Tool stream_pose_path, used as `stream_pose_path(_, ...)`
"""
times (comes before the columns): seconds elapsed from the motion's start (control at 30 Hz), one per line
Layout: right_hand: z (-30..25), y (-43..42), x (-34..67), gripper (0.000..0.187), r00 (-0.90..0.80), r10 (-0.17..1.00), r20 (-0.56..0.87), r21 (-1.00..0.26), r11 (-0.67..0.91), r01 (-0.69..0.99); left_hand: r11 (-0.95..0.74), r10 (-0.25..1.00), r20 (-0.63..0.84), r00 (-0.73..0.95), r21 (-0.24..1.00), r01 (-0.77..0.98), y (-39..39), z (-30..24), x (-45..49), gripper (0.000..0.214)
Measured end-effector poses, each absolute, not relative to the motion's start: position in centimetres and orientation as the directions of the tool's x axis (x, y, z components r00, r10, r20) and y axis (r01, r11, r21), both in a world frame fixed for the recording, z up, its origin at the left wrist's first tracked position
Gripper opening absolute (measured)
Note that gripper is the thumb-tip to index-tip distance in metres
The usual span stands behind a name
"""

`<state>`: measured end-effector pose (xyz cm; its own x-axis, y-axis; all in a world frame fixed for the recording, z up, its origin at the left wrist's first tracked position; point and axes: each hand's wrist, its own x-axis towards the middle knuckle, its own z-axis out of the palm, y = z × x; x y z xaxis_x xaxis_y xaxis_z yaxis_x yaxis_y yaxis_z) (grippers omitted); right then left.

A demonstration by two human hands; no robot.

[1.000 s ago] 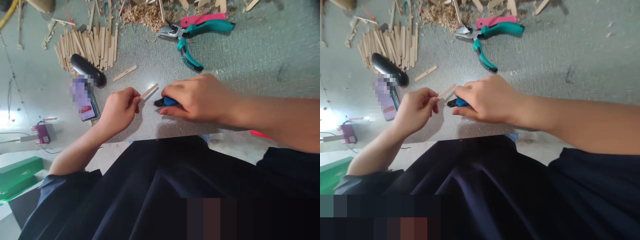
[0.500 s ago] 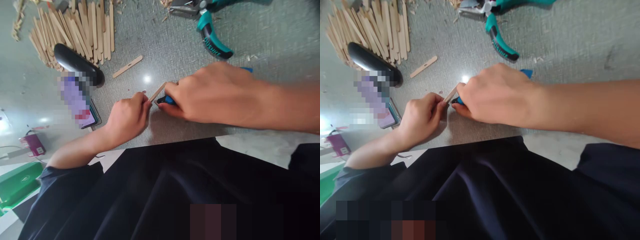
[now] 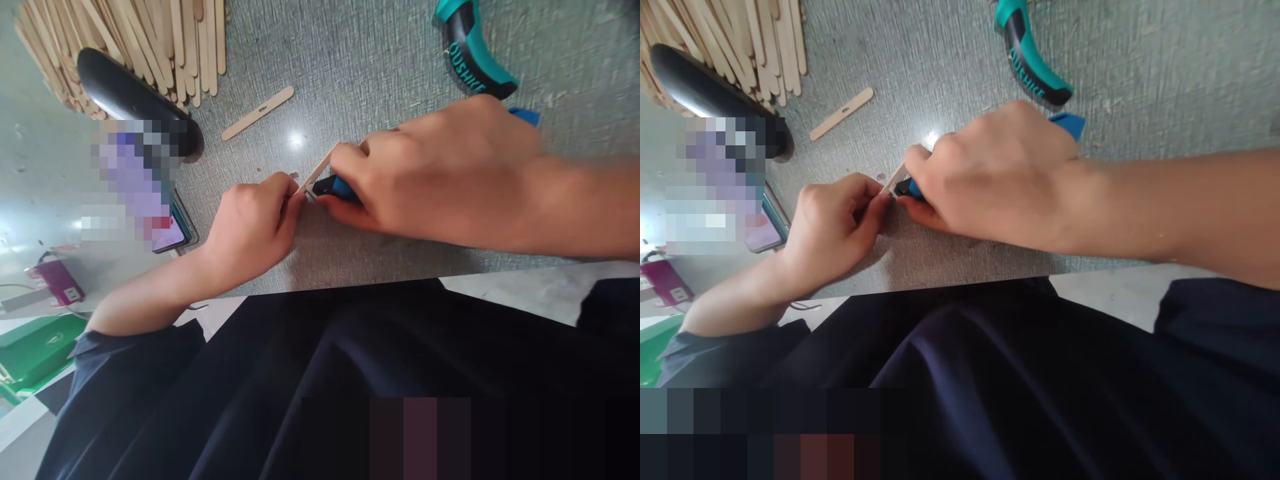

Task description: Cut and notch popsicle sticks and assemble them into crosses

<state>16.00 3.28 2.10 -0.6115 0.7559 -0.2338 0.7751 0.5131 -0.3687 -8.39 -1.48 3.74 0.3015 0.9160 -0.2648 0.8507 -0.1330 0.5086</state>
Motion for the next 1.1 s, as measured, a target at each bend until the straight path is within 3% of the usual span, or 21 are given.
stream_pose_path(0.37,0.7,4.3,17.3,0.062,-0.709,0.705,-0.010,-0.412,0.644,0.645,-0.160,0.918,-0.246,0.310,0.486,0.859,-1.6,3.6,-8.3,0.025)
stream_pose_path(0.53,0.3,4.6,17.4,0.060,-0.726,0.687,-0.004,-0.417,0.659,0.626,-0.178,0.920,-0.230,0.317,0.475,0.862,-1.7,3.4,-8.4,0.024)
stream_pose_path(0.63,1.4,4.4,16.6,0.063,-0.735,0.672,-0.090,-0.267,0.694,0.668,-0.187,0.920,-0.222,0.323,0.476,0.859,-1.7,3.3,-8.5,0.024)
stream_pose_path(0.73,3.2,4.2,15.5,0.069,-0.682,0.647,-0.339,0.020,0.730,0.683,-0.195,0.919,-0.220,0.327,0.467,0.862,-1.7,3.2,-8.5,0.023)
stream_pose_path(0.77,3.7,4.1,15.2,0.068,-0.676,0.624,-0.391,0.049,0.748,0.662,-0.194,0.918,-0.223,0.326,0.465,0.864,-1.6,3.2,-8.6,0.022)
stream_pose_path(1.1,5.1,3.9,13.8,0.080,-0.648,0.607,-0.460,0.054,0.748,0.662,-0.146,0.926,-0.237,0.293,0.493,0.858,-1.8,3.1,-8.5,0.020)
